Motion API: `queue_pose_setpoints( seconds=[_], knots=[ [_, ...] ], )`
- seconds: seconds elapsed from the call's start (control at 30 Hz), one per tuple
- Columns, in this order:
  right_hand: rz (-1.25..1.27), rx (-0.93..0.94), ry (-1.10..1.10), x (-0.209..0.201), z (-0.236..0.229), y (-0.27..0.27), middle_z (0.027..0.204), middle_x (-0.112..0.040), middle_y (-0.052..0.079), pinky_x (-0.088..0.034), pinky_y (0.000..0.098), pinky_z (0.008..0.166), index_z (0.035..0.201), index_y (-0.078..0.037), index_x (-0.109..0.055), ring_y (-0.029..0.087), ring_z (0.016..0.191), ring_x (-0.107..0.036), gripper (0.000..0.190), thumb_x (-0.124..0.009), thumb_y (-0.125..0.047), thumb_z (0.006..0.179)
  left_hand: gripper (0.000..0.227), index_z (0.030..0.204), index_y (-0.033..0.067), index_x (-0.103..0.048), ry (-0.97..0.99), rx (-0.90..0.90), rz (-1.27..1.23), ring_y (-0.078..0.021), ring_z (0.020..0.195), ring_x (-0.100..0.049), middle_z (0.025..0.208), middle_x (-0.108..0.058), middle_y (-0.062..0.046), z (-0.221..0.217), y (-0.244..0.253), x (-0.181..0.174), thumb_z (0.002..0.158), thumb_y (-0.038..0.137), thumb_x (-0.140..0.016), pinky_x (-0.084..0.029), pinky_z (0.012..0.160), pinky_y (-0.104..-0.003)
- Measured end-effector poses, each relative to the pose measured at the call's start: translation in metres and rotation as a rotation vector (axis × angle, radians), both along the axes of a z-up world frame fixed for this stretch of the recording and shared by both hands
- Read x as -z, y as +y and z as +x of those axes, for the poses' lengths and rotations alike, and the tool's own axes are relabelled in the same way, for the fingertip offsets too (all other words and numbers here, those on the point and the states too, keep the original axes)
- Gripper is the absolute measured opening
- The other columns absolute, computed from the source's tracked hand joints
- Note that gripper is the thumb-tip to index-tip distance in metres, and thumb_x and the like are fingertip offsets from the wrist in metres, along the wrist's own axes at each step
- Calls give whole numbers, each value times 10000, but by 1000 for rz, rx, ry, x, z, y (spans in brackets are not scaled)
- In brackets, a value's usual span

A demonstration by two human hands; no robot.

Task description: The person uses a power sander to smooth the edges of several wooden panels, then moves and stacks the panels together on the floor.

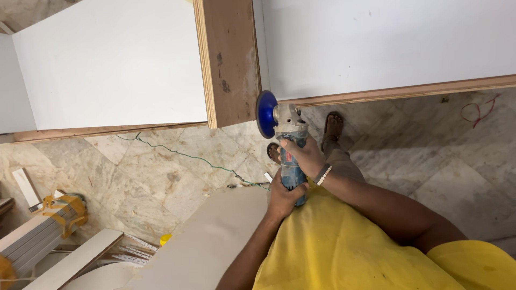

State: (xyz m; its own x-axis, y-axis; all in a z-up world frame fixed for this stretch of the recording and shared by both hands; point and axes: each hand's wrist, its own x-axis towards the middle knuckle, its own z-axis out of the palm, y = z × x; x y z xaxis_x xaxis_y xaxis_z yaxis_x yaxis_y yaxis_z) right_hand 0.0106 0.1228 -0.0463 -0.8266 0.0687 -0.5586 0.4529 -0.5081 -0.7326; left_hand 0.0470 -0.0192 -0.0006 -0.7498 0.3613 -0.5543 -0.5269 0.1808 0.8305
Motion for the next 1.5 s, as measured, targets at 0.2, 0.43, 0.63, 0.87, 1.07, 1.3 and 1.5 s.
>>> queue_pose_setpoints(
  seconds=[0.2, 0.43, 0.63, 0.87, 1.07, 1.3, 1.5],
  knots=[
    [-33, 5, -11, 17, 4, 2, 931, -739, 106, -607, 318, 674, 1133, -5, -652, 188, 775, -739, 410, -724, -347, 918, 553, 1232, 14, -576, 70, 77, -201, -196, 864, -703, 978, -724, -101, -3, 5, -6, 756, 185, -799, -574, 811, -341],
    [-226, 147, -81, 29, 8, 4, 968, -733, 163, -623, 382, 691, 1120, 40, -636, 250, 834, -749, 492, -723, -406, 930, 622, 1222, -1, -550, 270, 169, -289, -306, 897, -756, 989, -747, -186, -13, 0, -3, 734, 245, -847, -590, 805, -394],
    [-205, 135, 21, -11, -11, 18, 1007, -751, 122, -637, 362, 753, 1166, -5, -639, 221, 871, -757, 447, -696, -365, 908, 762, 1246, -57, -480, 315, 320, -303, -357, 850, -745, 949, -722, -242, -32, 0, -14, 745, 390, -840, -590, 766, -418],
    [-57, 74, 92, -5, -19, 10, 946, -730, 104, -614, 343, 711, 1145, -8, -655, 186, 782, -714, 366, -734, -300, 940, 816, 1235, -100, -449, 310, 393, -281, -386, 821, -743, 909, -716, -268, -31, -8, -3, 799, 493, -799, -588, 752, -441],
    [-45, 83, -107, -1, -23, 1, 883, -727, 91, -600, 346, 645, 1078, -32, -656, 191, 722, -716, 347, -715, -340, 929, 834, 1255, -104, -434, 328, 364, -244, -381, 800, -743, 900, -715, -261, -31, -18, 9, 816, 511, -787, -590, 734, -443],
    [-8, 86, -87, 5, -26, 1, 887, -734, 96, -606, 345, 656, 1091, -39, -661, 194, 729, -720, 369, -713, -364, 925, 843, 1276, -87, -419, 248, 393, -258, -377, 798, -752, 909, -711, -256, -33, -17, 18, 821, 532, -766, -601, 732, -435],
    [-6, 97, -59, 12, -8, -6, 900, -726, 100, -606, 348, 655, 1092, -26, -646, 198, 742, -717, 348, -728, -329, 942, 835, 1235, -87, -437, 240, 422, -276, -398, 847, -738, 912, -715, -269, -27, -26, 22, 792, 539, -768, -584, 774, -450]
  ],
)
